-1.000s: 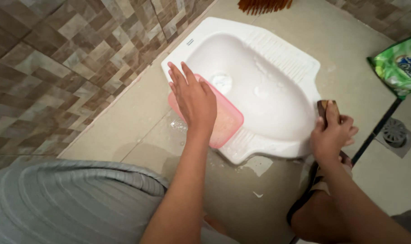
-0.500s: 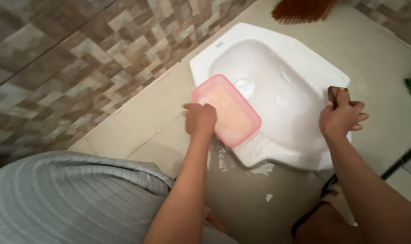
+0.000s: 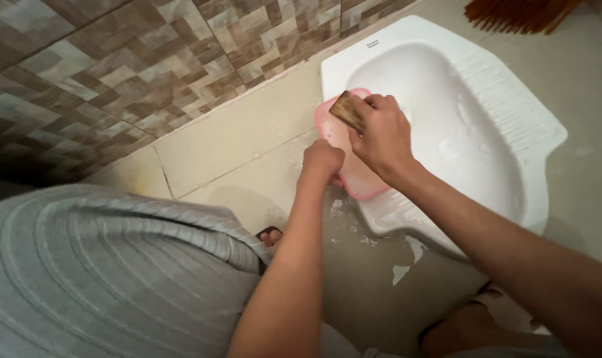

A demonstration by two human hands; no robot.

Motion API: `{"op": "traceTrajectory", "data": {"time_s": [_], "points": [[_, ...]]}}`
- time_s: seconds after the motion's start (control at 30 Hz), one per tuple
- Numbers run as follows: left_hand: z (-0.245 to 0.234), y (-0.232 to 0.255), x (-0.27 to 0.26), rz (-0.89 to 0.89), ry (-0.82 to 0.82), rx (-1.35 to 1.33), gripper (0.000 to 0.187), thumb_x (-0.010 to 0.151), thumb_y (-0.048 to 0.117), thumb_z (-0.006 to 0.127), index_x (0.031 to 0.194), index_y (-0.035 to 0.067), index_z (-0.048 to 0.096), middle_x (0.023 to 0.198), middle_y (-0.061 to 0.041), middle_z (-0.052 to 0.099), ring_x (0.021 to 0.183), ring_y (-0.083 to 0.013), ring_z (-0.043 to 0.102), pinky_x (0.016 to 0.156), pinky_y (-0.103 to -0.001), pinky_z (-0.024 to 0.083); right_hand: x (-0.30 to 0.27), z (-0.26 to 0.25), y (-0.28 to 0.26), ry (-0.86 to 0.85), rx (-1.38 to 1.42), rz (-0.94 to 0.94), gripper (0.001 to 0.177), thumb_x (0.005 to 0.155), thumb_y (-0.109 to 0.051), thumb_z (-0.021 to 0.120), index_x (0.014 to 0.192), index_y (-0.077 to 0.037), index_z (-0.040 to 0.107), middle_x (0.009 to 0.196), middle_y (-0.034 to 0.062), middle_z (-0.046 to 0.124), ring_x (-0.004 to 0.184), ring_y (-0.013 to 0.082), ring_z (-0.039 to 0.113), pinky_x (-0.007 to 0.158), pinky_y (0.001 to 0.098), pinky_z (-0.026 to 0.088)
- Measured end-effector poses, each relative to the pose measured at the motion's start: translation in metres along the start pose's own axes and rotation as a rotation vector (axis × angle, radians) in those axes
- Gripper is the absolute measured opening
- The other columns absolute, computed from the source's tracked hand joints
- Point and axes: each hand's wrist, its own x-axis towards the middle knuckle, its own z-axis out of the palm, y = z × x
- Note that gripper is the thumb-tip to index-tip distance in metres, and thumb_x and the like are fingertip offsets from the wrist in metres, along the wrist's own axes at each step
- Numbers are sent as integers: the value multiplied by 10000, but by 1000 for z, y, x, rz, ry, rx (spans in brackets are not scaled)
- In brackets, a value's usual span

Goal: The person scrubs a white floor-mounted urinal using a brush and a sponge. They repeatedly dip the sponge into a pink container of soapy water and scrub the urinal's surface and edges.

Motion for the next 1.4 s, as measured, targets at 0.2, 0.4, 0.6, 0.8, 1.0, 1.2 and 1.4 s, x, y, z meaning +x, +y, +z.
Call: {"op": "traceTrajectory", "data": {"time_s": [0.2, 0.4, 0.6, 0.8, 1.0, 1.2, 1.4], "points": [[0, -5, 19, 17, -259, -144, 285, 899, 84, 497, 1101, -78, 615, 849, -283, 697, 602, -357, 717, 521, -453, 637, -10, 21, 2, -93, 7, 33, 541, 737, -45, 749, 1276, -71, 706, 1031, 211, 667, 987, 403, 606, 828, 488, 516], [5, -19, 31, 31, -329, -140, 323, 938, 157, 543, 1120, -99, 618, 872, -272, 697, 665, -358, 721, 549, -446, 644, -3, 38, 15, -443, -8, 408, 340, 904, -240, 767, 1159, -20, 715, 1071, 227, 706, 1072, 387, 672, 923, 440, 532], [-5, -9, 44, 83, -155, 203, 388, 915, 150, 489, 1205, -78, 610, 976, -326, 679, 869, -487, 716, 763, -539, 608, 58, -19, 72, -697, 1565, 1111, 454, 965, -109, 561, 1376, 72, 497, 1485, 277, 514, 1304, 356, 575, 1082, 480, 445], [-2, 34, 7, 210, 331, 317, 584, 865, 130, 563, 1376, -124, 438, 1435, -348, 475, 1347, -491, 486, 1138, -514, 403, 72, -90, 235, -484, 1663, 994, 574, 1045, -122, 523, 1545, 105, 357, 1597, 346, 434, 1435, 437, 536, 1151, 504, 367], [34, 79, -37, 572, 506, 338, 589, 908, 73, 537, 1435, -132, 368, 1497, -419, 342, 1429, -575, 287, 1190, -591, 231, 45, -115, 380, -168, 556, 811, 444, 1163, -224, 535, 1435, 122, 481, 1377, 197, 601, 1250, 316, 645, 1071, 452, 451], [71, 92, -42, 709, 425, 321, 593, 932, 66, 571, 1442, -148, 356, 1482, -442, 343, 1415, -598, 304, 1169, -624, 264, -30, -112, 445, -246, 108, 626, 344, 1088, -233, 658, 1395, -86, 706, 1114, 200, 727, 887, 288, 677, 834, 415, 512], [83, 96, -44, 756, 409, 311, 569, 931, 36, 567, 1433, -149, 373, 1479, -451, 343, 1417, -600, 312, 1155, -618, 300, -19, -86, 420, -171, 52, 708, 351, 1055, -204, 648, 1395, -125, 691, 1177, 176, 735, 918, 263, 682, 857, 386, 527]]}}
